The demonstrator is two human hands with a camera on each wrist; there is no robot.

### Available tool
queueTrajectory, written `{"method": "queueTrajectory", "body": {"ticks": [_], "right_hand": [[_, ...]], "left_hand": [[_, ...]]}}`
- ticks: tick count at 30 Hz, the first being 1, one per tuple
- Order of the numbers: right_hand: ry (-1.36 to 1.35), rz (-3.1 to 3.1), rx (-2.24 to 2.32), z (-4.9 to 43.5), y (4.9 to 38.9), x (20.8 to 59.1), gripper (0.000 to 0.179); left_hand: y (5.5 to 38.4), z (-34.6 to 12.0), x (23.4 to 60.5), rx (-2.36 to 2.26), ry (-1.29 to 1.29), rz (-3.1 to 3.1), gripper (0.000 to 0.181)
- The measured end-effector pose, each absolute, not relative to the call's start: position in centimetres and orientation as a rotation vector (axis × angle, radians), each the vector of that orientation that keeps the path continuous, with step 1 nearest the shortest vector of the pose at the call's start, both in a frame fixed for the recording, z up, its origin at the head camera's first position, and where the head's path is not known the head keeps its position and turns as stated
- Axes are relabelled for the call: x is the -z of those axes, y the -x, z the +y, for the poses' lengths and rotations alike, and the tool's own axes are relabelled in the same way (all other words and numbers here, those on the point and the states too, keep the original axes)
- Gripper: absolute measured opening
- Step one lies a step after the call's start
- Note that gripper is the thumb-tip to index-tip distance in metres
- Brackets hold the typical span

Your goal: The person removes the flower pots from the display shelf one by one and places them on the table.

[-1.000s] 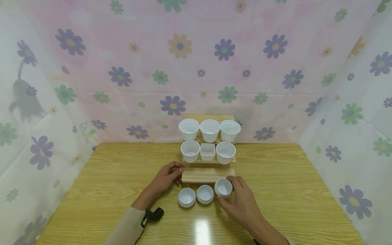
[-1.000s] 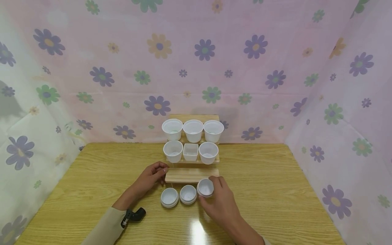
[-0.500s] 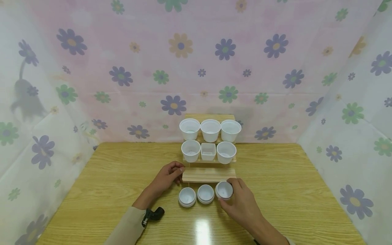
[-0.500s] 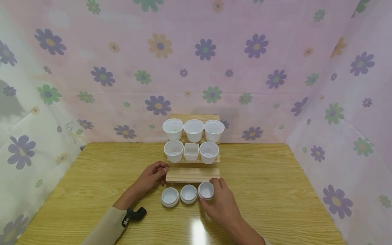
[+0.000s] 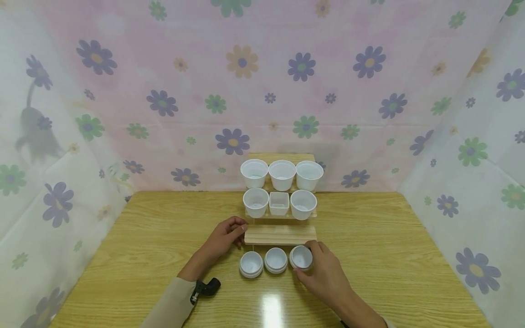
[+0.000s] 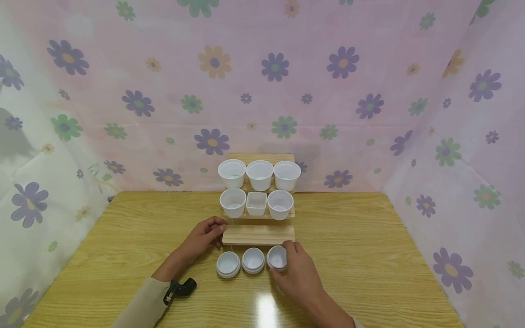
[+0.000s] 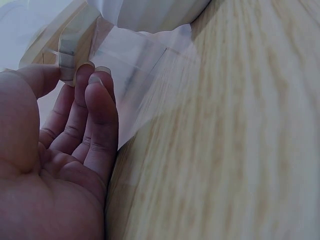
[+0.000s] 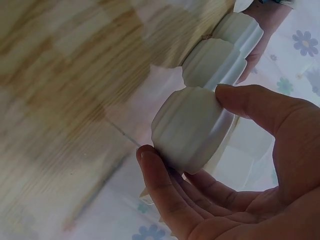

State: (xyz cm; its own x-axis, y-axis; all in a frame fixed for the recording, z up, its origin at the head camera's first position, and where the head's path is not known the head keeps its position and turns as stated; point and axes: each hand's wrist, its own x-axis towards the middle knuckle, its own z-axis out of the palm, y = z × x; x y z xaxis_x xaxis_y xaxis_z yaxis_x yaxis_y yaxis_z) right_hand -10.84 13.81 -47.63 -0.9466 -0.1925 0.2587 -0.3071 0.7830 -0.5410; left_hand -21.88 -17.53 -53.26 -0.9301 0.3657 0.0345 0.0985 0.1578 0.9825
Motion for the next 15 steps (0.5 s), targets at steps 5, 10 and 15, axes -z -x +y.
{"method": "queueTrajectory", "body": {"ticks": [5, 10, 15], "right_hand": [[-0.368, -2.812, -0.889, 13.8, 11.0, 48.0, 0.058], [-0.359, -2.822, -0.885, 13.8, 11.2, 48.4, 0.059], [-0.387, -2.800, -0.883, 13.9, 11.2, 48.7, 0.059]], "left_hand": [[21.8, -17.5, 53.2, -1.877, -0.438, 2.203, 0.031], [21.7, -17.5, 53.2, -1.888, -0.428, 2.195, 0.031], [21.7, -17.5, 53.2, -1.888, -0.429, 2.199, 0.030]]}}
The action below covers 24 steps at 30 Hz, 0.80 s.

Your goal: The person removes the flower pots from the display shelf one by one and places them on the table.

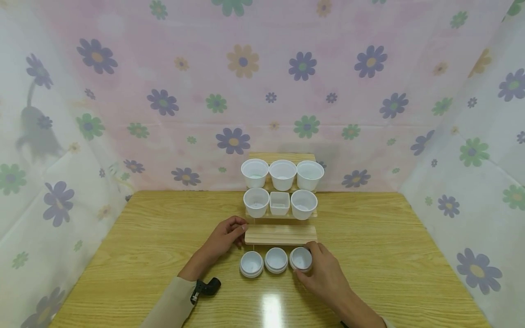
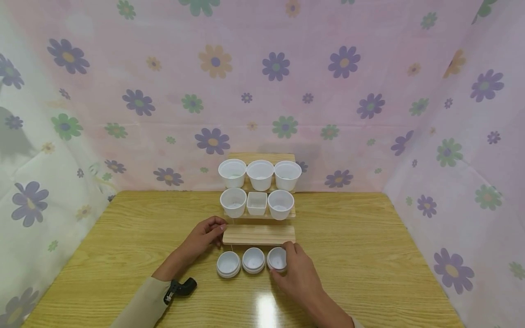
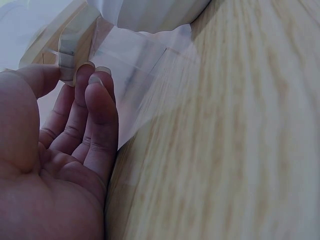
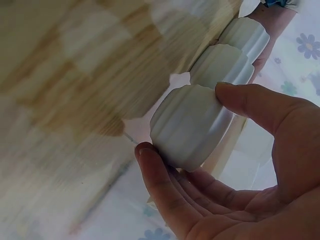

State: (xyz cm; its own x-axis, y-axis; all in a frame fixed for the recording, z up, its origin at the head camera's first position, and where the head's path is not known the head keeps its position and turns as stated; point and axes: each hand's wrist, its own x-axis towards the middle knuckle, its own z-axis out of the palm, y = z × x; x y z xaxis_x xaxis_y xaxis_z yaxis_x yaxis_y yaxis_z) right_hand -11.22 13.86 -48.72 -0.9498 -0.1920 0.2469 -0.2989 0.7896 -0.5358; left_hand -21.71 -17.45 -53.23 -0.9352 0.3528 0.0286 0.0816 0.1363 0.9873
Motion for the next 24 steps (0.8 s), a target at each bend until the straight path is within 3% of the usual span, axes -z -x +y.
{"method": "queueTrajectory", "body": {"ticks": [24], "right_hand": [[-0.364, -2.840, -0.856, 13.91, 11.35, 48.55, 0.056]], "left_hand": [[21.64, -17.40, 53.07, -1.885, -0.428, 2.202, 0.030]]}}
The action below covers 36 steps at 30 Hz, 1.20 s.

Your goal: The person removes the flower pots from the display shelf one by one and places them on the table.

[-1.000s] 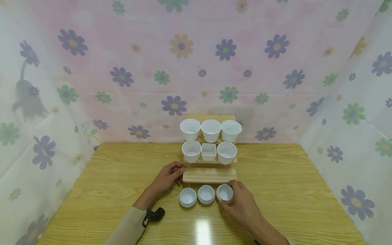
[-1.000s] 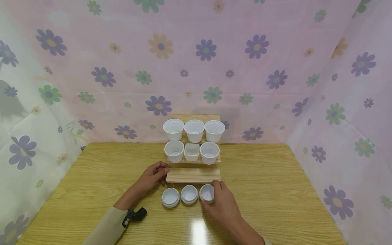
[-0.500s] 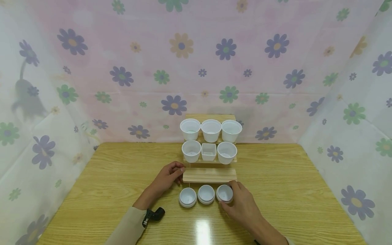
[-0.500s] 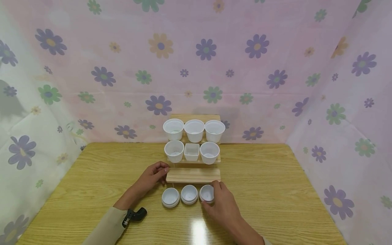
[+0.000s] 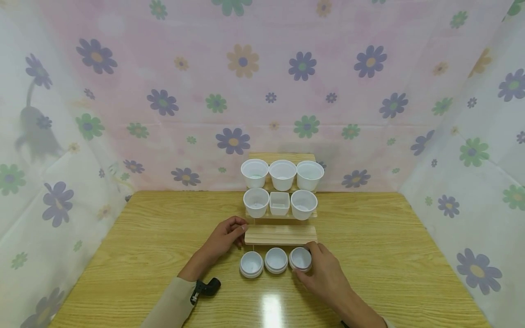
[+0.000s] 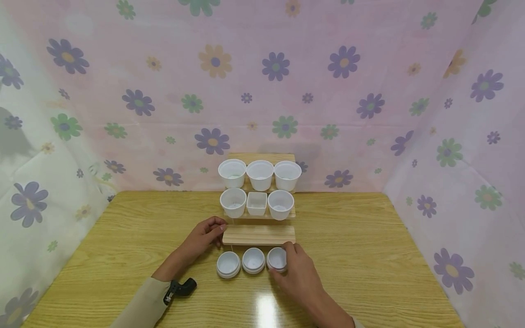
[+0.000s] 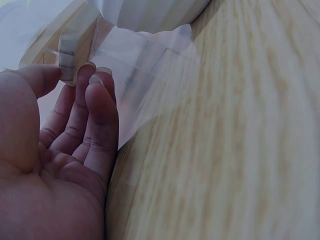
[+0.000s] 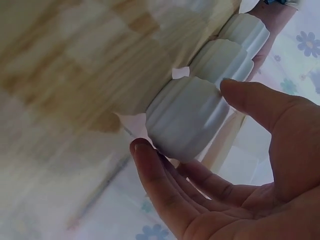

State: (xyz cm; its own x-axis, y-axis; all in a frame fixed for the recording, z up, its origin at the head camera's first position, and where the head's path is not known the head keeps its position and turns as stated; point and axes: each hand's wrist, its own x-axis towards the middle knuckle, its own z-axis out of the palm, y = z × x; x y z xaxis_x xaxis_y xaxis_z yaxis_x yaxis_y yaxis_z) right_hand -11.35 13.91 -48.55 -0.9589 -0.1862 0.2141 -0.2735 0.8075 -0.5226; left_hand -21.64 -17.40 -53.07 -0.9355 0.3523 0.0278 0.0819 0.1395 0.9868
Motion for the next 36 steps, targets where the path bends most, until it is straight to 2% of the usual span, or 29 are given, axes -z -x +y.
{"method": "queueTrajectory", "body": {"ticks": [17, 36], "right_hand": [[-0.417, -2.698, -0.841, 14.8, 11.7, 46.5, 0.039], [-0.391, -2.575, -0.873, 16.4, 13.6, 44.3, 0.050]], "left_hand": [[21.7, -17.4, 53.2, -1.882, -0.410, 2.201, 0.030], [21.8, -17.5, 53.2, -1.888, -0.423, 2.191, 0.031]]}}
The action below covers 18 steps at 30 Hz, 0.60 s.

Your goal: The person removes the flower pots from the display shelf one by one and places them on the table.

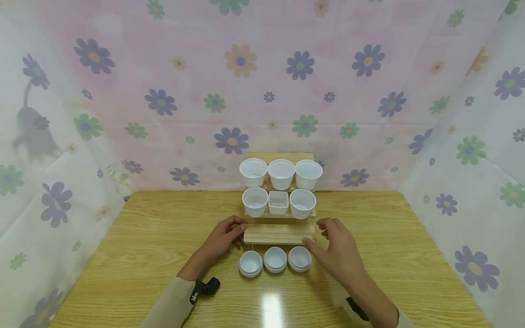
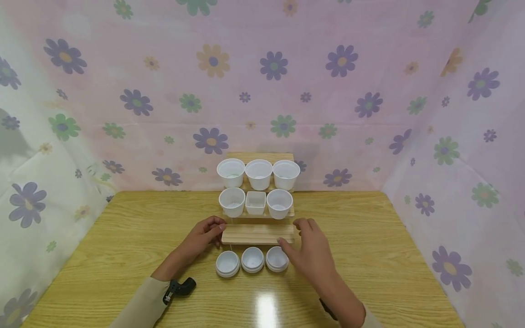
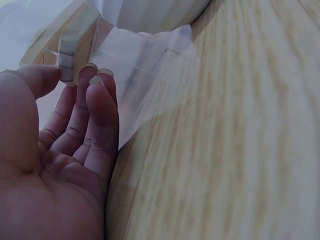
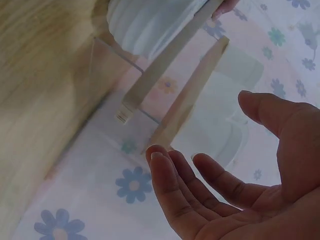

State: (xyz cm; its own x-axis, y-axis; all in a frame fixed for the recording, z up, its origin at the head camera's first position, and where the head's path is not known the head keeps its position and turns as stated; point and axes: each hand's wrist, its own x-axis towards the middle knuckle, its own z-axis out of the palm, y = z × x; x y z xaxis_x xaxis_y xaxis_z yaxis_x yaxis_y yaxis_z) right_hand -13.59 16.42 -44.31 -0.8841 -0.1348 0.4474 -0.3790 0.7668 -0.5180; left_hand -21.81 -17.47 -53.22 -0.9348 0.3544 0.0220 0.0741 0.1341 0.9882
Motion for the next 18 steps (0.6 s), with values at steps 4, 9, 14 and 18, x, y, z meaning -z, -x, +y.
{"method": "queueTrajectory", "body": {"ticks": [4, 9, 14, 18], "right_hand": [[-0.387, -2.542, -0.878, 16.5, 14.1, 43.7, 0.057], [-0.345, -2.549, -0.900, 16.4, 14.5, 42.8, 0.064], [-0.323, -2.555, -0.910, 16.2, 15.0, 42.0, 0.066], [-0.325, -2.539, -0.909, 16.0, 15.5, 41.4, 0.070]], "left_hand": [[21.9, -17.5, 53.3, -1.886, -0.422, 2.191, 0.031], [21.9, -17.5, 53.3, -1.879, -0.415, 2.205, 0.030], [21.9, -17.4, 53.2, -1.876, -0.403, 2.217, 0.029], [21.8, -17.3, 53.0, -1.874, -0.404, 2.218, 0.029]]}}
